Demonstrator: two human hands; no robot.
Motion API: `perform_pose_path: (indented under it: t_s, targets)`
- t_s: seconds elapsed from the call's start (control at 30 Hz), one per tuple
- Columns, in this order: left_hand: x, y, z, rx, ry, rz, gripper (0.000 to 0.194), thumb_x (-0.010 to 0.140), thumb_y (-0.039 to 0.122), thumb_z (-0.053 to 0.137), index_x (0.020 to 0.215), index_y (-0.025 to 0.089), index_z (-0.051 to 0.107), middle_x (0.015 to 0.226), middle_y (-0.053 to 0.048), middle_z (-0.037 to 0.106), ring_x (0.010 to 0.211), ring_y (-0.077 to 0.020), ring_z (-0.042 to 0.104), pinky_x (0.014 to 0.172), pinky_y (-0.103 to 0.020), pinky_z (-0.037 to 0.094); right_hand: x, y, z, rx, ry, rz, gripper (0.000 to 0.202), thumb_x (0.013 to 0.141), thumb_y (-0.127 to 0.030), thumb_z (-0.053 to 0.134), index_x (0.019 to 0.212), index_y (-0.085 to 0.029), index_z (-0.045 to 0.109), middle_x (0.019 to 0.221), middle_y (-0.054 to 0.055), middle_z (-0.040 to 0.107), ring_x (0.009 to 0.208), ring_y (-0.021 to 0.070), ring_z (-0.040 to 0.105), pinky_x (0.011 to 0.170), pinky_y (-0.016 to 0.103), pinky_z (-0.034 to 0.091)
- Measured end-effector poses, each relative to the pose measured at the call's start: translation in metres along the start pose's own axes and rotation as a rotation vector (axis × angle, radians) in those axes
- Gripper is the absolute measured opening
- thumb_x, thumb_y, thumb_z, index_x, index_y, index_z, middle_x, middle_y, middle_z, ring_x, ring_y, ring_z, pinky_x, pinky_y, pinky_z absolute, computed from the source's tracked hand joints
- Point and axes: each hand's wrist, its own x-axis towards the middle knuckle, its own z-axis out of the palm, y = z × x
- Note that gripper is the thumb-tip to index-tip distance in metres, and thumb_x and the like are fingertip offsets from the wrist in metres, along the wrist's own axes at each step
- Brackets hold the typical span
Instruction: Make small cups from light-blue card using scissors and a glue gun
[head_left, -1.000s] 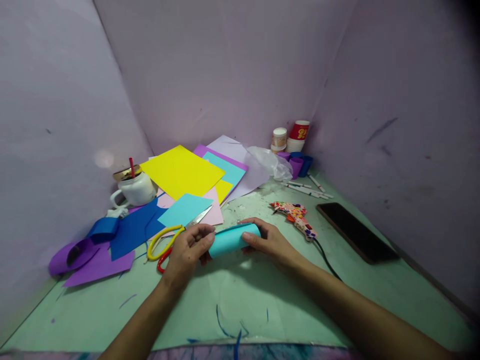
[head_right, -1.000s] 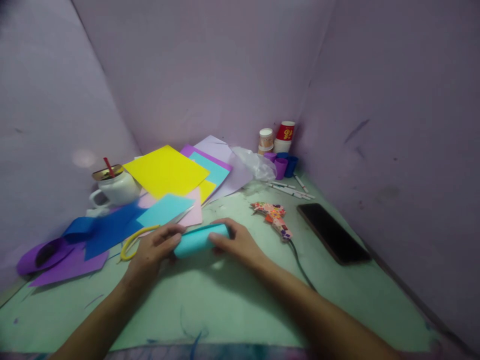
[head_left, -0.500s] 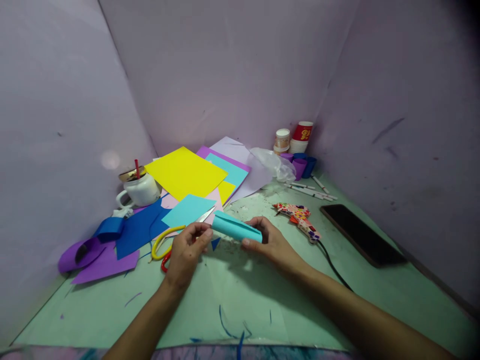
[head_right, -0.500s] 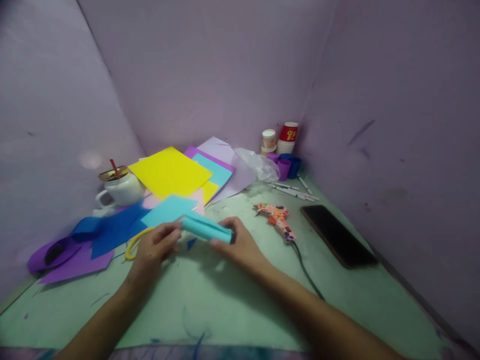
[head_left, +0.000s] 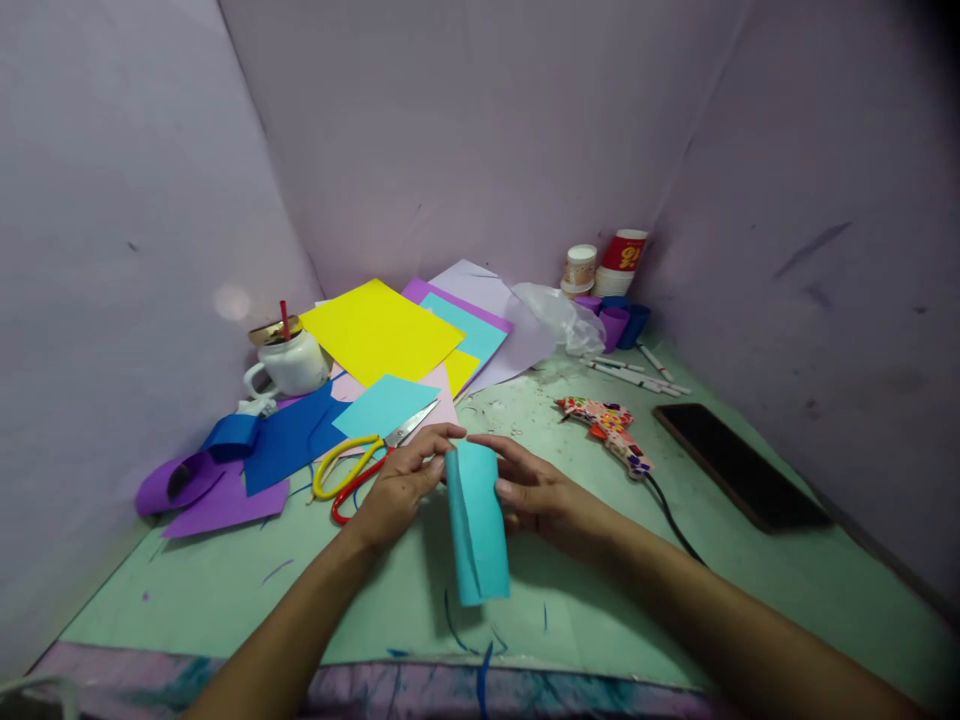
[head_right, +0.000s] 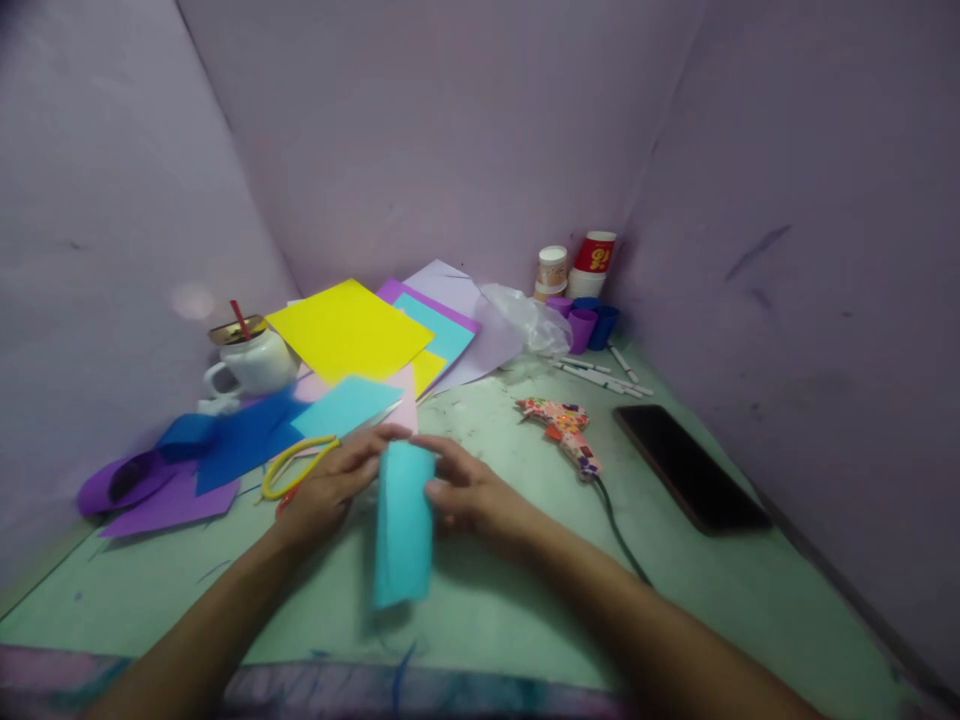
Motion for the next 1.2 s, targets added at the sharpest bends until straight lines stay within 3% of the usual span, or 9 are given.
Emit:
perform_pose_path:
  t_s: [0.13, 0.33, 0.43, 0.57, 0.73, 0.93, 1.03, 1.1, 1.2]
  targets:
    - [0.001, -0.001, 0.003, 0.002, -0.019, 0.007, 0.021, 0.075, 0.04, 0.061, 0.082, 0.02, 0.066, 0.114, -0.006, 0.061, 0.111, -0.025, 0.051, 0.094, -0.034, 0.04, -0.002, 0.003, -0.005, -0.113, -0.055, -0.003, 0.041, 0.065, -0.032, 0.079, 0.101, -0.019, 0.062, 0.083, 0.001, 0.063, 0.072, 0.0134, 0.061, 0.066, 0.027, 0.05]
    - [-0.009, -0.004, -0.002, -0.087, 0.025, -0.015, 0.043, 0.089, 0.048, 0.037, 0.113, 0.016, 0.052, 0.097, -0.009, 0.063, 0.086, -0.0214, 0.061, 0.072, -0.032, 0.047, 0.002, 0.001, -0.006, -0.066, 0.158, -0.178, 0.036, 0.063, -0.03, 0.079, 0.095, -0.019, 0.066, 0.09, 0.003, 0.067, 0.082, 0.0192, 0.064, 0.078, 0.037, 0.052]
    - [-0.013, -0.001, -0.002, -0.078, -0.006, 0.026, 0.052, 0.078, 0.051, 0.053, 0.117, 0.016, 0.05, 0.111, -0.011, 0.06, 0.094, -0.0241, 0.06, 0.072, -0.031, 0.049, 0.004, 0.0, -0.006, -0.037, 0.237, -0.244, 0.036, 0.063, -0.03, 0.079, 0.095, -0.021, 0.066, 0.089, 0.002, 0.068, 0.084, 0.0184, 0.063, 0.08, 0.036, 0.051]
    - [-0.015, 0.005, 0.003, 0.203, 0.069, 0.066, 0.053, 0.064, 0.032, 0.07, 0.112, 0.018, 0.055, 0.119, -0.01, 0.059, 0.103, -0.0256, 0.057, 0.077, -0.031, 0.05, 0.005, 0.001, -0.008, -0.199, 0.294, -0.269, 0.033, 0.065, -0.032, 0.077, 0.092, -0.018, 0.066, 0.088, 0.004, 0.067, 0.08, 0.0185, 0.062, 0.077, 0.035, 0.051]
    - [-0.012, 0.005, 0.006, 0.285, 0.101, 0.064, 0.046, 0.066, 0.029, 0.065, 0.11, 0.017, 0.058, 0.114, -0.009, 0.064, 0.103, -0.0259, 0.06, 0.079, -0.033, 0.051, 0.002, -0.004, -0.014, -0.495, 0.574, -0.365, 0.039, 0.062, -0.032, 0.077, 0.096, -0.017, 0.064, 0.068, -0.002, 0.059, 0.061, 0.0122, 0.053, 0.054, 0.023, 0.045]
    - [-0.014, 0.004, 0.004, 0.374, 0.065, 0.09, 0.048, 0.07, 0.035, 0.061, 0.113, 0.015, 0.058, 0.118, -0.01, 0.064, 0.105, -0.0239, 0.06, 0.084, -0.032, 0.05, -0.002, -0.006, -0.009, -0.409, 0.324, -0.2, 0.03, 0.069, -0.042, 0.071, 0.078, -0.015, 0.06, 0.049, -0.007, 0.048, 0.037, 0.0059, 0.042, 0.035, 0.018, 0.031]
    - [-0.015, 0.003, -0.006, 0.55, 0.11, 0.072, 0.049, 0.075, 0.044, 0.053, 0.117, 0.019, 0.056, 0.114, -0.007, 0.065, 0.102, -0.0207, 0.061, 0.085, -0.03, 0.049, 0.0, -0.006, -0.007, -0.322, 0.35, -0.156, 0.034, 0.066, -0.045, 0.073, 0.073, -0.015, 0.058, 0.045, -0.008, 0.047, 0.034, 0.0055, 0.043, 0.034, 0.017, 0.032]
    - [-0.015, 0.002, -0.019, 0.716, 0.264, -0.002, 0.046, 0.08, 0.046, 0.045, 0.115, 0.019, 0.055, 0.109, -0.007, 0.066, 0.096, -0.0201, 0.061, 0.083, -0.031, 0.048, 0.002, -0.008, -0.008, -0.232, 0.397, -0.151, 0.037, 0.063, -0.047, 0.075, 0.072, -0.016, 0.056, 0.044, -0.007, 0.049, 0.035, 0.0054, 0.044, 0.035, 0.016, 0.033]
    - [-0.014, -0.001, -0.037, 0.847, 0.361, -0.133, 0.031, 0.077, 0.039, 0.05, 0.095, 0.016, 0.061, 0.093, -0.011, 0.067, 0.084, -0.0263, 0.061, 0.073, -0.038, 0.046, 0.006, -0.014, -0.012, -0.141, 0.442, -0.156, 0.04, 0.06, -0.048, 0.075, 0.074, -0.016, 0.056, 0.041, -0.006, 0.052, 0.035, 0.0054, 0.044, 0.036, 0.016, 0.033]
